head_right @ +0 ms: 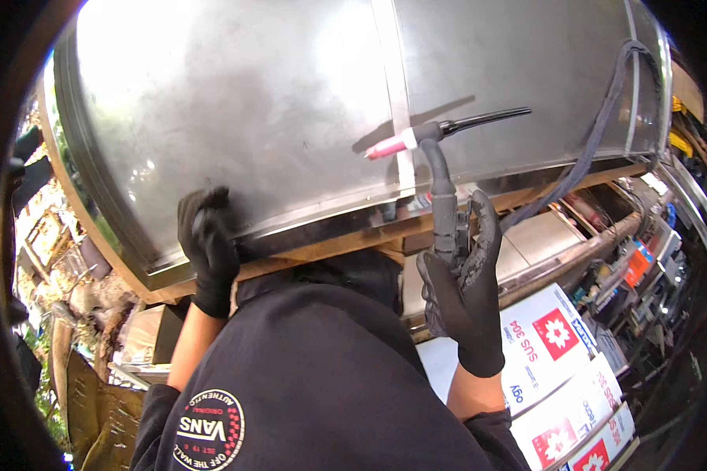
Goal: The person welds the edges of a large rectangular stainless steel pan using a handheld welding torch. They then measure the pan's dimensions with a tape measure.
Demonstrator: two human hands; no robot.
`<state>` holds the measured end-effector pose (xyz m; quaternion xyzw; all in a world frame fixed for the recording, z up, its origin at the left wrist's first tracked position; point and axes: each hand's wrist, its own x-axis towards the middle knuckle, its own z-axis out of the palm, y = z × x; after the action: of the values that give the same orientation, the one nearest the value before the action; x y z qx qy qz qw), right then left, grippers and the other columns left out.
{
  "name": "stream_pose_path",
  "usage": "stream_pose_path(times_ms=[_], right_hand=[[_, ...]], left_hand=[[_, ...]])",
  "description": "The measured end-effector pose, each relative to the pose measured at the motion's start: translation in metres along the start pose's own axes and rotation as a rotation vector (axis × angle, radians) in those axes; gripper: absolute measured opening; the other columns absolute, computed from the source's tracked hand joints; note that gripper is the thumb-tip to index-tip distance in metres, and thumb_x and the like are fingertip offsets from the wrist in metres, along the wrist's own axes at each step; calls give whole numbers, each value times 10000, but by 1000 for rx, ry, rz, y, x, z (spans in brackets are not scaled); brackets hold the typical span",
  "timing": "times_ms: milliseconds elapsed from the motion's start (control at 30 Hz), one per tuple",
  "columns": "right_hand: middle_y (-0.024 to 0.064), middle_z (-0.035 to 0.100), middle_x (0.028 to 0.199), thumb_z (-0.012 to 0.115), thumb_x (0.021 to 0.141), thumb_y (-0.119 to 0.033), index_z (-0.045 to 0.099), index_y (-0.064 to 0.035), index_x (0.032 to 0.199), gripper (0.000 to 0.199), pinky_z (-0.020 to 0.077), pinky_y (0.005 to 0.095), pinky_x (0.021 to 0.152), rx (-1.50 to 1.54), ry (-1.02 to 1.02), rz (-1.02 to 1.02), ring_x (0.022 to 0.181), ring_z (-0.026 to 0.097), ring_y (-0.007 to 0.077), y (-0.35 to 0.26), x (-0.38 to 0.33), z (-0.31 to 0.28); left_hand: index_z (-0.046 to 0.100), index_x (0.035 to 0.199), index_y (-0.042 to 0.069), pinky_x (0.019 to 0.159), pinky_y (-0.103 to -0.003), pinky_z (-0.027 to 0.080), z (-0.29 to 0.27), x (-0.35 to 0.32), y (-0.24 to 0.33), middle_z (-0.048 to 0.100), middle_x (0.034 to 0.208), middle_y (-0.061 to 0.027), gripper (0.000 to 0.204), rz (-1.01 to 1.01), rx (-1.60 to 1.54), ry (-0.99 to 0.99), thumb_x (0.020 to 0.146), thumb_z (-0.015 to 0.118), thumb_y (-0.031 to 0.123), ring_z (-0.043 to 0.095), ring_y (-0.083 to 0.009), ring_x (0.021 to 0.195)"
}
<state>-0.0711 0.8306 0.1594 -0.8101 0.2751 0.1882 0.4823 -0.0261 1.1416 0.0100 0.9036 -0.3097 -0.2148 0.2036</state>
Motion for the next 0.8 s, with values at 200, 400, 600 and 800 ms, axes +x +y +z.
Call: stream_pose_path(times_ms=[200,400,600,800], right_hand=[[149,551,1251,585,924,60,151,-113,1636,851,496,272,668,108,80,137,799,568,109,-25,-21,15],[92,630,933,590,936,-26,172,-136,1628,816,467,272,598,3,-39,144,643,551,90,-23,-20,25],[100,648,916,591,921,-42,209,-98,1615,794,488,295,611,-141,-83,94,632,569,113,-2,-21,27],[130,664,1008,591,908,-32,227,-110,1621,804,508,313,671,-274,-154,-21,679,583,148,2,-13,28]], left_hand=[[705,847,99,756,-453,525,-48,65,-17,736,849,-87,322,-6,-59,13,717,860,350,697,-317,825],[784,1061,144,804,-421,586,-71,122,22,780,956,-124,396,-64,75,-220,745,855,371,761,-310,886],[774,1145,174,851,-431,576,-68,128,35,787,979,-109,431,-150,126,-299,751,838,336,765,-290,913],[784,1131,191,909,-439,532,-69,130,37,787,984,-111,376,-188,109,-294,768,790,290,764,-279,904]])
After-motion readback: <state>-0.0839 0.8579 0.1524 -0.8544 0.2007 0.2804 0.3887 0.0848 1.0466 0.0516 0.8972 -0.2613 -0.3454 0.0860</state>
